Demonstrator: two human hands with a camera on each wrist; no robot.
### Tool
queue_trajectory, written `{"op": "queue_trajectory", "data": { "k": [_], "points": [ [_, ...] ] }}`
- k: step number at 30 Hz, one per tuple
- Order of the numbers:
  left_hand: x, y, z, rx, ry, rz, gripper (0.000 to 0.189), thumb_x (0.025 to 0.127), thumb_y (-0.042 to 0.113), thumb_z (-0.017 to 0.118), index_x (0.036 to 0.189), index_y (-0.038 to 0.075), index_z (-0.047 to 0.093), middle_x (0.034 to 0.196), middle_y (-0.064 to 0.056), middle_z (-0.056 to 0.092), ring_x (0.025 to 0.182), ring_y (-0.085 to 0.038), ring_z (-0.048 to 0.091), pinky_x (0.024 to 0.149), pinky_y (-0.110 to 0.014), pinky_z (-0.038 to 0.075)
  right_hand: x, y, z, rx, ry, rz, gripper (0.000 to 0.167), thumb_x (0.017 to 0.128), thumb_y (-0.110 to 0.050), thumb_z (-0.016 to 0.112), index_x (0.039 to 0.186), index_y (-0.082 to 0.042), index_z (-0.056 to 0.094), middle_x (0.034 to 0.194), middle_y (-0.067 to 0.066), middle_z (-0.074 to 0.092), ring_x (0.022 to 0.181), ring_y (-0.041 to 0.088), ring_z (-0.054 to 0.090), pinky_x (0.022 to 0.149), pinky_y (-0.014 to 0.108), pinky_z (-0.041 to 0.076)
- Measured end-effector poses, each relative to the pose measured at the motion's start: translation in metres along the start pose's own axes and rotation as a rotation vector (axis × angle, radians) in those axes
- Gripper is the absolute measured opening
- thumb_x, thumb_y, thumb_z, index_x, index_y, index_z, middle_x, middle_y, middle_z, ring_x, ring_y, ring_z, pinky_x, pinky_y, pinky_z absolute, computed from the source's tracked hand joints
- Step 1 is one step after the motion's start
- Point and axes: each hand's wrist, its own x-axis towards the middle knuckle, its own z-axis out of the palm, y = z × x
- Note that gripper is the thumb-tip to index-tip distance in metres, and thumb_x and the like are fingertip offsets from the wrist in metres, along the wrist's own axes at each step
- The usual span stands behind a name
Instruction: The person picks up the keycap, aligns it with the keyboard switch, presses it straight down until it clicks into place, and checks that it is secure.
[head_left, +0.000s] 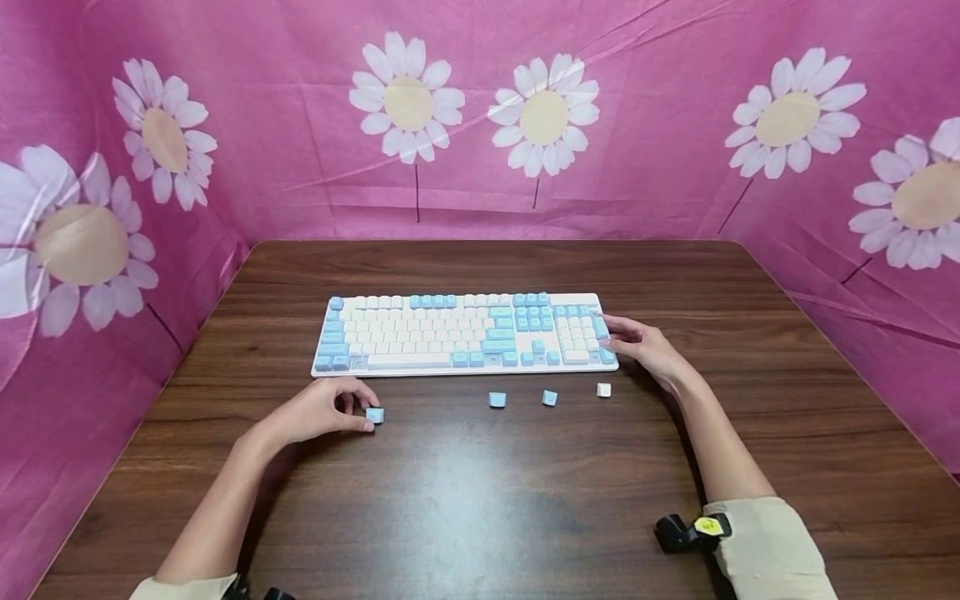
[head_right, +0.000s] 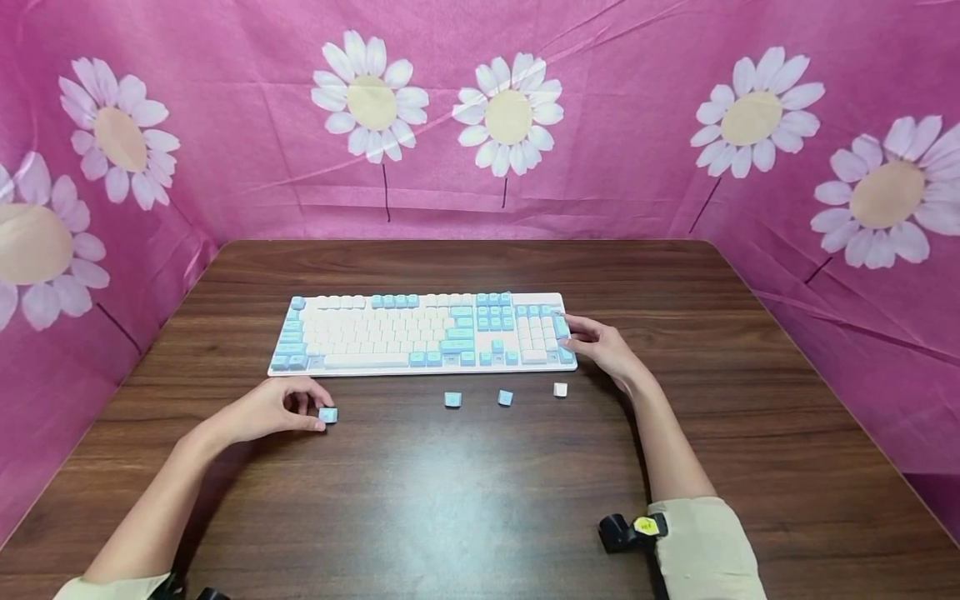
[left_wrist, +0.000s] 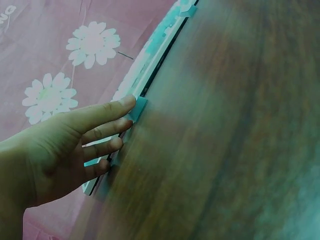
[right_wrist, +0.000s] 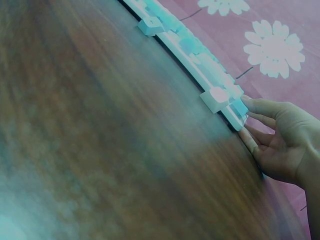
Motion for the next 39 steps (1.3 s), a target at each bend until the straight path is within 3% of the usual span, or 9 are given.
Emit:
{"op": "queue_trajectory", "data": {
  "k": [39],
  "points": [
    [0.0012, 0.0013, 0.0005, -0.011, -0.014, -0.024, 0.017, 0.079, 0.014, 0.074, 0.093, 0.009, 0.067, 0.080, 0.004, 0.060, 0.072, -0.013, 0.051, 0.061, -0.025, 0.042, 0.0002, 0.0008, 0.0000, 0.012, 0.004, -0.003, 0.065, 0.085, -0.023, 0.068, 0.138, 0.000, 0.039, 0.133, 0.019, 0.043, 0.104, 0.011, 0.047, 0.084, 0.017, 0.037]
  ]
}}
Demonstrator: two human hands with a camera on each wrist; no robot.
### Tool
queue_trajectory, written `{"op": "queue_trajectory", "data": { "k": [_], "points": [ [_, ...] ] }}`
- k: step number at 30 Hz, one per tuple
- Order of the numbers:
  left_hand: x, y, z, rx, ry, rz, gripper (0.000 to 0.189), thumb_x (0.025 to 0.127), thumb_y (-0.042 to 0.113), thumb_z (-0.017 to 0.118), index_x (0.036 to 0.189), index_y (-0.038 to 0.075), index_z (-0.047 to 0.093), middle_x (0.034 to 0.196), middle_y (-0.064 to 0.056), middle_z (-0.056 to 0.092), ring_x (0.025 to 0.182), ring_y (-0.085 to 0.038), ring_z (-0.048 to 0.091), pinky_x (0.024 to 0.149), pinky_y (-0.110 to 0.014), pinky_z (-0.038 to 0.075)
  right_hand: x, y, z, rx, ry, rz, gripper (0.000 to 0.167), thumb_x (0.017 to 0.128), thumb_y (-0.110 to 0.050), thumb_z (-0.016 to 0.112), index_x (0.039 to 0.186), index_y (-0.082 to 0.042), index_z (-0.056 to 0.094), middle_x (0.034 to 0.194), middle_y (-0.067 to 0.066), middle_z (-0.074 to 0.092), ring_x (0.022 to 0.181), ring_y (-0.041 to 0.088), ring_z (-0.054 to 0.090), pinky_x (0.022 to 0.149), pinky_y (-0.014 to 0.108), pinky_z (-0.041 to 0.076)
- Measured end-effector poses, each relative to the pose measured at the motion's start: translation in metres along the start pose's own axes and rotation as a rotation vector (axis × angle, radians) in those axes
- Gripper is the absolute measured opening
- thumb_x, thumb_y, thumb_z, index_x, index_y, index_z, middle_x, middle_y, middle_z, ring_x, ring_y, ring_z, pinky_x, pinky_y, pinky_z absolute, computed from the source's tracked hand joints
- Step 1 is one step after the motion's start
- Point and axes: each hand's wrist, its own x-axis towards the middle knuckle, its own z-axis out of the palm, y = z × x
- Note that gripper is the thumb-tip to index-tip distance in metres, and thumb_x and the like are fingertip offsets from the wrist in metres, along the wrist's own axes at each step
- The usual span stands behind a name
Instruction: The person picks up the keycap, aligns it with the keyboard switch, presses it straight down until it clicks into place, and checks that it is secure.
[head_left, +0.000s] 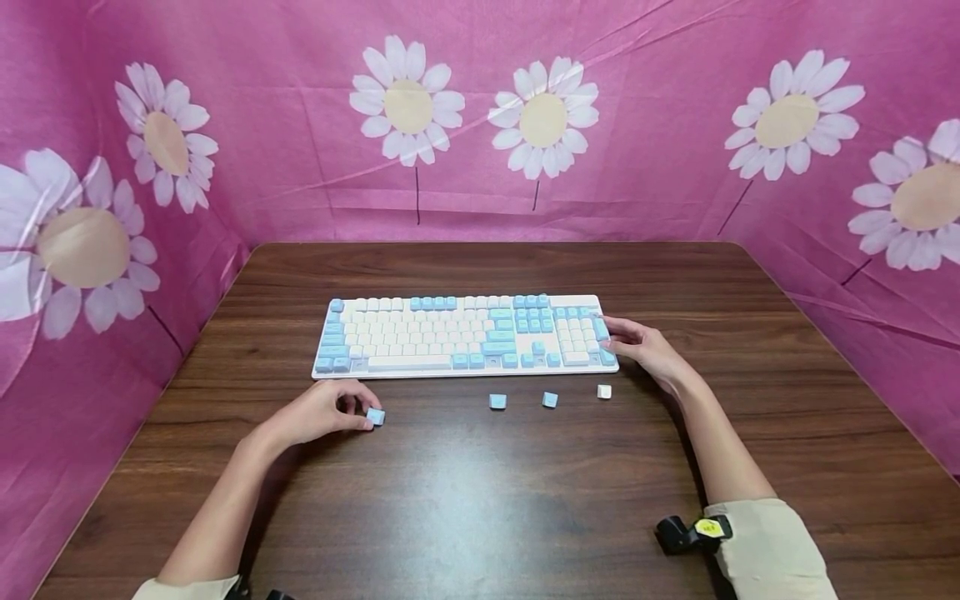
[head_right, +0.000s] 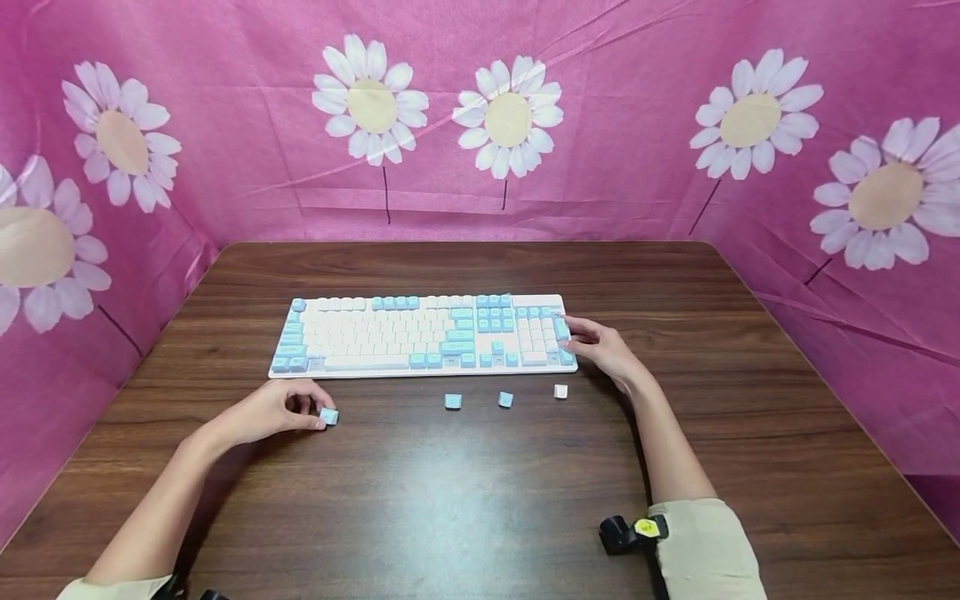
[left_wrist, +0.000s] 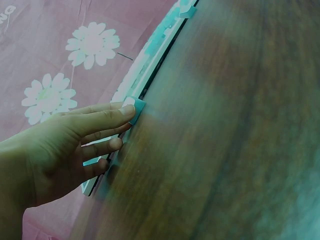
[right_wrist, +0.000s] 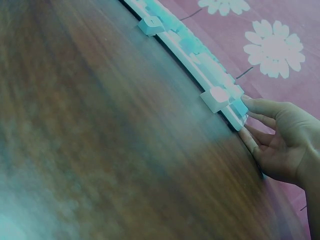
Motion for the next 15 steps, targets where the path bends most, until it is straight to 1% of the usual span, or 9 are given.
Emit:
{"op": "queue_trajectory", "data": {
  "k": [8, 15],
  "points": [
    [-0.0003, -0.0005, -0.0002, -0.019, 0.003, -0.004, 0.016, 0.079, 0.013, 0.073, 0.093, 0.009, 0.067, 0.079, 0.002, 0.060, 0.071, -0.013, 0.051, 0.061, -0.025, 0.042, -0.0008, -0.0005, 0.0002, -0.002, -0.006, 0.002, 0.065, 0.085, -0.023, 0.068, 0.138, 0.000, 0.038, 0.134, 0.019, 0.042, 0.105, 0.011, 0.047, 0.084, 0.017, 0.037],
    [-0.0012, 0.0007, -0.0025, 0.015, 0.021, -0.008, 0.017, 0.078, 0.014, 0.073, 0.093, 0.009, 0.067, 0.077, 0.003, 0.059, 0.070, -0.013, 0.050, 0.060, -0.024, 0.041, -0.0015, -0.0012, 0.0003, -0.001, -0.010, 0.004, 0.064, 0.085, -0.023, 0.067, 0.138, 0.000, 0.039, 0.133, 0.019, 0.042, 0.106, 0.014, 0.046, 0.084, 0.017, 0.037]
  ]
}}
